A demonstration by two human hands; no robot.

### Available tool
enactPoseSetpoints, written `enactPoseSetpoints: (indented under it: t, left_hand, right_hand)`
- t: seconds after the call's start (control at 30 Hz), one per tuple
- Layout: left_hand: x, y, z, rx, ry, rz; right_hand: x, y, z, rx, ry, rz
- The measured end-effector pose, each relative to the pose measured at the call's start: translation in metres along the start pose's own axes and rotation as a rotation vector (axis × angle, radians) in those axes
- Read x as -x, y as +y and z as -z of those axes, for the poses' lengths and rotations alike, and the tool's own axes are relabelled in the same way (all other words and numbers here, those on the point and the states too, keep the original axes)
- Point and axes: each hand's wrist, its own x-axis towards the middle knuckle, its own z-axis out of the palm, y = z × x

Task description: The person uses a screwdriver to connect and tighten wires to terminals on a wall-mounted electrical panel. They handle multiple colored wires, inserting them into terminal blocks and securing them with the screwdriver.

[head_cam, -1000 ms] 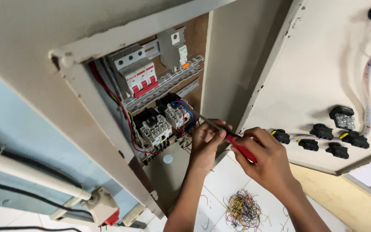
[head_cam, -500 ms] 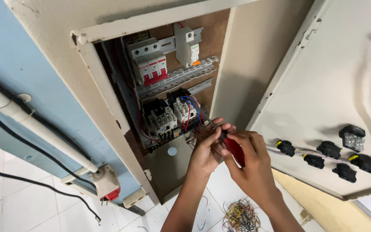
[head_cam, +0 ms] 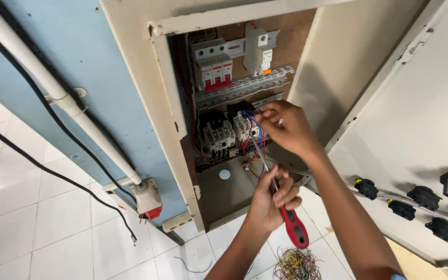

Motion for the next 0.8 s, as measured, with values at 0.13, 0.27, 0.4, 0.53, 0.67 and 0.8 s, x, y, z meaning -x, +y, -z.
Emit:
enactPoseSetpoints:
  t: [0.13, 0.27, 0.4, 0.53, 0.67, 0.8]
  left_hand:
    - [0.038, -0.007, -0.013, 0.022, 0.056, 0.035]
    - [0.062, -0.008, -0.013, -0.096, 0.190, 0.001]
    - [0.076, -0.005, -0.012, -0.172, 0.225, 0.004]
    - [0.086, 0.003, -0.010, -0.214, 0.260, 0.010]
    - [0.096, 0.010, 0.000, -0.342, 0.234, -0.051]
    - [0.093, 0.027, 0.003, -0.495, 0.282, -0.092]
  right_hand:
    - [-0.007, 0.003, -0.026, 0.442, -0.023, -0.005]
    - [-0.009, -0.007, -0.033, 0.647, -0.076, -0.143]
    - [-0.016, -0.002, -0.033, 0.720, -0.070, -0.078]
    - [-0.020, 0.020, -0.019, 0.566, -0.001, -0.050]
    - [0.001, 0.021, -0.003, 0.242, 0.053, -0.029]
    - [0.033, 0.008, 0.004, 0.095, 0.102, 0.000]
